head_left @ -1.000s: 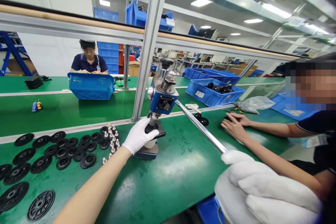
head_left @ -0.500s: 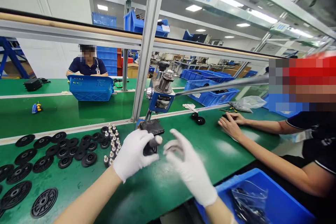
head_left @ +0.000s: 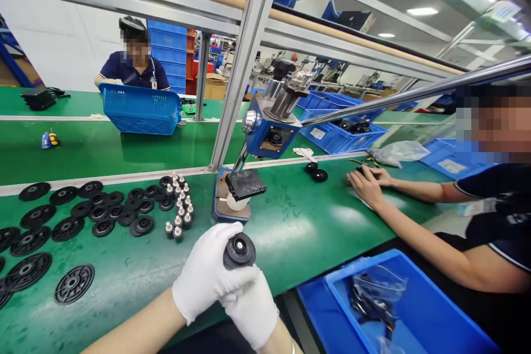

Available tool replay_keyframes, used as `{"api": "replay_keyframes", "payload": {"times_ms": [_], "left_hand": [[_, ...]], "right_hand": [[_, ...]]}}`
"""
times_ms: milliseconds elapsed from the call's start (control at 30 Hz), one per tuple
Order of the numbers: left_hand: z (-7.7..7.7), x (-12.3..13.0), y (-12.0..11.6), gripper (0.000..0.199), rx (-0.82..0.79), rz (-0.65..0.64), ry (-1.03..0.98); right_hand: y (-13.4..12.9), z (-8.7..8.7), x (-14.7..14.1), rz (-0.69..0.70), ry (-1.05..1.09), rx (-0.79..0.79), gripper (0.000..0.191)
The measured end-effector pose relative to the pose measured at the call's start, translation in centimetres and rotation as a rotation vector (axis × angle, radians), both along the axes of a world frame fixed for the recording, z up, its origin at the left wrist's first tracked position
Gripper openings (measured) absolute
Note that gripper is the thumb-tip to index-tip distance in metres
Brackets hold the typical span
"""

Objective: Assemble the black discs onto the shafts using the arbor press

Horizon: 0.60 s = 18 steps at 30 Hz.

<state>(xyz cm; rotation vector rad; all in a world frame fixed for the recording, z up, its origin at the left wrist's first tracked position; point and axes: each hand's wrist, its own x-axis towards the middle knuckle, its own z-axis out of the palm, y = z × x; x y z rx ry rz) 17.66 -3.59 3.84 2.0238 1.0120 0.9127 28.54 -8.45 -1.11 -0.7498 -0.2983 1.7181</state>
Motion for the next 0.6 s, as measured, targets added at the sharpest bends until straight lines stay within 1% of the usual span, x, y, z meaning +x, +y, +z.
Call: {"api": "replay_keyframes", "payload": {"times_ms": [67,133,233,300,400,500,600], "left_hand": [[0.1,0.1,0.0,0.064,-0.013,0.002,-0.006],[0.1,0.0,0.0,0.063,-0.007,0.002,-0.01],[0.0,-0.2,-0.1,0.062,-0.005,0.008,0.0],[0.0,-0.3,-0.1,0.061,-0.009,0.01,0.013],[0.2,-0.5,0.0,0.06,-0.024,0.007,0.038],[0.2,-0.4,0.3,0.064,-0.061,-0.007,0.072],[0.0,-0.4,0.4,0.065,-0.071,-0.02,0.089]], "right_hand": [[-0.2,0.0,-0.3,-0.015,0.061,-0.042,0.019],[-0.3,0.5,-0.5,-0.03,0.128,-0.092,0.016],[-0.2,1.4,-0.8,-0.008,0.23,-0.164,0.012],[0.0,1.7,-0.9,0.013,0.272,-0.18,0.017],[0.2,1.2,-0.9,0.04,0.314,-0.162,0.029],[0.6,0.1,-0.3,0.056,0.316,-0.171,0.024],[0.7,-0.6,0.3,0.033,0.266,-0.179,0.026]]}}
